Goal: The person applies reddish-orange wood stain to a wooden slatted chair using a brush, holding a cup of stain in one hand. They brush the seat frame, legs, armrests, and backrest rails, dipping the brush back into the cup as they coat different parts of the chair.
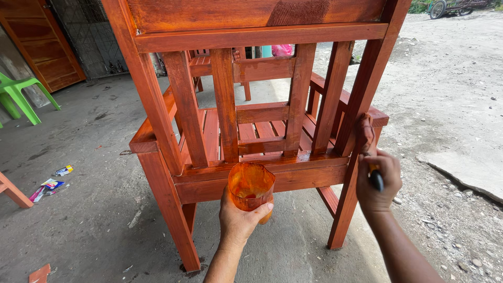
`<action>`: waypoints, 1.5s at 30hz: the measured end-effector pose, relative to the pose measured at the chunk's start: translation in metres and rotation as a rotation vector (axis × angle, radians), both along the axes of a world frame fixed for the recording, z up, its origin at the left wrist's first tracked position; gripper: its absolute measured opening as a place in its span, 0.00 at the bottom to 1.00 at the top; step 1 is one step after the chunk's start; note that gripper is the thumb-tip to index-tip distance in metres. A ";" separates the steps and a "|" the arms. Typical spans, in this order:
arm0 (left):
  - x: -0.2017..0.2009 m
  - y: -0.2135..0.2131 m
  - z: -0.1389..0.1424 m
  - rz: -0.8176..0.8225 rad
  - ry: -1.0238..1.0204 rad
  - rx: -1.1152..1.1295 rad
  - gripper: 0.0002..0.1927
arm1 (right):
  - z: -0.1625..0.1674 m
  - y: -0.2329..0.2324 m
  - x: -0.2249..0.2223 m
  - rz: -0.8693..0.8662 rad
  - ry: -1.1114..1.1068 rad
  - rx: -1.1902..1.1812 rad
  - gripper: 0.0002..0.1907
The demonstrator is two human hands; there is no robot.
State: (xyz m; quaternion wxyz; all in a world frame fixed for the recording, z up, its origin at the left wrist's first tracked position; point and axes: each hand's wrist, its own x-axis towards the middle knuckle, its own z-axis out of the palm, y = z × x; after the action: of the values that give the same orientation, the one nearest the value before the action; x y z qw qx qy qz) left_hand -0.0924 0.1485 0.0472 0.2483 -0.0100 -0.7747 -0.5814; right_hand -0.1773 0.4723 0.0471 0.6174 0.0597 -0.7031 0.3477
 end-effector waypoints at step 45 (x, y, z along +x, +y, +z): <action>-0.011 0.007 0.008 0.001 -0.038 -0.022 0.52 | 0.028 0.031 0.012 0.060 0.081 -0.024 0.11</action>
State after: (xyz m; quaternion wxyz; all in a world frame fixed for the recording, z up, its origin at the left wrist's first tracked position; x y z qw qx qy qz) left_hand -0.1039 0.1559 0.0553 0.2338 -0.0015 -0.7857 -0.5727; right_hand -0.1656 0.5034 0.0749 0.6354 0.0871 -0.6712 0.3718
